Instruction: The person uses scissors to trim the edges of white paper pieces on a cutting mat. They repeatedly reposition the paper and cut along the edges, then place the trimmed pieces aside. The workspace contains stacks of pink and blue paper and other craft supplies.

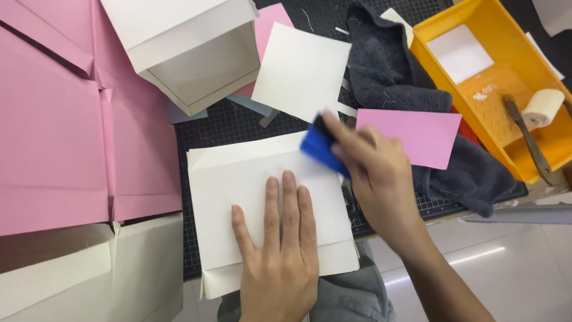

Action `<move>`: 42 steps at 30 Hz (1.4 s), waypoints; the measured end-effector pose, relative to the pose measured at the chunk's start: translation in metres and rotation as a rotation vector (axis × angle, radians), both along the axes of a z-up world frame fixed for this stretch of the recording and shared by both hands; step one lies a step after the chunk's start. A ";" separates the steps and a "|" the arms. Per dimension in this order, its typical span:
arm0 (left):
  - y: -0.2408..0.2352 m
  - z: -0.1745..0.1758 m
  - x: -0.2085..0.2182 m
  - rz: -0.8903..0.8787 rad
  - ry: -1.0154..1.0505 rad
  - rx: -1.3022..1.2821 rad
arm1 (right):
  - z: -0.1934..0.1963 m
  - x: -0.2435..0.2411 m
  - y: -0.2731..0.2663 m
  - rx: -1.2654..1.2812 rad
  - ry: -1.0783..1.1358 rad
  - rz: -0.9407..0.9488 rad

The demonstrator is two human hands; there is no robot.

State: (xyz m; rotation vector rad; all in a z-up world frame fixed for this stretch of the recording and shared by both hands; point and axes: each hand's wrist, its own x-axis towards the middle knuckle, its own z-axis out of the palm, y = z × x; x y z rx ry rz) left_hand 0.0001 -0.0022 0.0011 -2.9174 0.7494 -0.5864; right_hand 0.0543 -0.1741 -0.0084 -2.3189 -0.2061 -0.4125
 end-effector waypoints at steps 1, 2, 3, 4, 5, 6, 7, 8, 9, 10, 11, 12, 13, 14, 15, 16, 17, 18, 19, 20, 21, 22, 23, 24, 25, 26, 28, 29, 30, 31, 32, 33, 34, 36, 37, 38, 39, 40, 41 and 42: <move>0.001 -0.001 -0.001 -0.005 0.017 -0.005 | 0.002 -0.017 -0.001 -0.107 0.083 0.011; 0.001 -0.003 -0.002 -0.011 0.033 -0.011 | 0.004 -0.034 -0.002 -0.215 0.166 0.022; 0.000 -0.003 -0.002 -0.011 0.036 -0.011 | 0.001 -0.052 -0.007 -0.215 0.169 0.023; -0.002 -0.004 -0.003 0.005 0.042 -0.003 | -0.003 -0.070 -0.012 -0.192 0.139 0.063; -0.003 -0.005 -0.002 0.017 0.039 0.006 | -0.007 -0.087 -0.017 -0.169 0.102 0.099; -0.005 -0.003 0.002 0.014 0.034 0.005 | -0.010 -0.078 -0.027 -0.169 0.097 0.096; -0.007 -0.002 0.004 0.042 0.013 0.021 | -0.013 -0.070 -0.036 -0.039 0.117 -0.083; -0.008 0.000 0.006 0.071 -0.007 0.037 | -0.016 -0.064 -0.045 0.091 0.138 -0.261; -0.011 -0.001 0.008 0.072 -0.011 0.038 | -0.030 -0.052 -0.059 0.094 0.134 -0.259; -0.015 -0.001 0.011 0.118 -0.005 0.050 | -0.045 -0.039 -0.072 0.022 0.151 -0.304; -0.019 -0.001 0.013 0.160 0.001 0.060 | -0.059 -0.028 -0.086 -0.051 0.166 -0.352; -0.022 0.001 0.017 0.157 -0.004 0.059 | -0.077 -0.028 -0.090 -0.051 0.161 -0.356; -0.024 0.002 0.021 0.186 -0.012 0.076 | -0.095 -0.028 -0.094 -0.241 0.145 -0.414; -0.026 0.003 0.024 0.215 -0.020 0.094 | -0.113 -0.027 -0.097 -0.432 0.128 -0.470; -0.027 0.003 0.027 0.220 -0.023 0.095 | -0.119 -0.032 -0.085 -0.429 0.124 -0.465; -0.027 0.003 0.029 0.223 0.003 0.095 | -0.125 -0.037 -0.073 -0.419 0.118 -0.348; -0.027 0.002 0.031 0.224 0.035 0.093 | -0.131 -0.045 -0.061 -0.410 0.118 -0.230; -0.025 0.003 0.033 0.228 0.039 0.094 | -0.126 -0.045 -0.054 -0.411 0.121 -0.225; -0.022 0.004 0.034 0.189 0.084 0.090 | -0.122 -0.047 -0.047 -0.406 0.263 -0.173; -0.019 0.004 0.034 0.149 0.130 0.085 | -0.117 -0.050 -0.039 -0.401 0.404 -0.120; -0.011 0.005 0.037 0.159 0.138 0.085 | -0.100 -0.046 -0.036 -0.404 0.410 -0.108; -0.002 0.006 0.040 0.067 0.199 0.036 | -0.083 -0.042 -0.031 -0.363 0.573 -0.100; 0.006 0.007 0.043 -0.026 0.257 -0.015 | -0.066 -0.038 -0.028 -0.322 0.732 -0.093; 0.013 0.004 0.042 -0.015 0.263 -0.017 | -0.061 -0.038 -0.029 -0.327 0.736 -0.082; 0.020 0.001 0.044 -0.083 0.268 -0.024 | -0.056 -0.035 -0.030 -0.121 0.782 -0.168; 0.028 -0.001 0.047 -0.150 0.273 -0.030 | -0.050 -0.031 -0.030 0.086 0.822 -0.251; 0.034 0.001 0.048 -0.181 0.288 -0.063 | -0.068 -0.048 -0.055 0.494 0.728 -0.233; 0.037 0.001 0.047 -0.216 0.312 -0.093 | -0.078 -0.057 -0.066 0.900 0.624 -0.213; 0.038 -0.005 0.049 -0.204 0.316 -0.098 | -0.072 -0.068 -0.065 0.893 0.633 -0.206; 0.038 -0.011 0.051 -0.185 0.210 -0.067 | -0.067 -0.079 -0.065 0.889 0.727 -0.203; 0.038 -0.016 0.054 -0.165 0.105 -0.035 | -0.061 -0.090 -0.065 0.884 0.821 -0.200; 0.035 -0.021 0.057 -0.159 0.110 -0.039 | -0.055 -0.104 -0.063 0.878 0.828 -0.199; 0.032 -0.026 0.061 -0.136 0.058 -0.053 | -0.049 -0.118 -0.062 0.884 0.910 0.052; 0.030 -0.016 0.070 -0.112 -0.002 -0.069 | -0.040 -0.135 -0.058 0.878 0.984 0.305; 0.031 -0.002 0.074 -0.159 0.242 -0.120 | -0.038 -0.139 -0.057 0.802 1.108 0.350; 0.032 0.012 0.078 -0.198 0.486 -0.175 | -0.035 -0.143 -0.056 0.723 1.231 0.393; 0.031 0.016 0.080 -0.200 0.489 -0.176 | -0.031 -0.139 -0.052 0.723 1.234 0.390; 0.031 0.020 0.081 -0.189 0.542 -0.198 | -0.028 -0.135 -0.049 0.791 1.235 0.346; 0.030 0.023 0.083 -0.180 0.596 -0.222 | -0.024 -0.132 -0.045 0.858 1.234 0.299; 0.030 0.021 0.082 -0.184 0.601 -0.223 | -0.027 -0.128 -0.045 0.859 1.236 0.292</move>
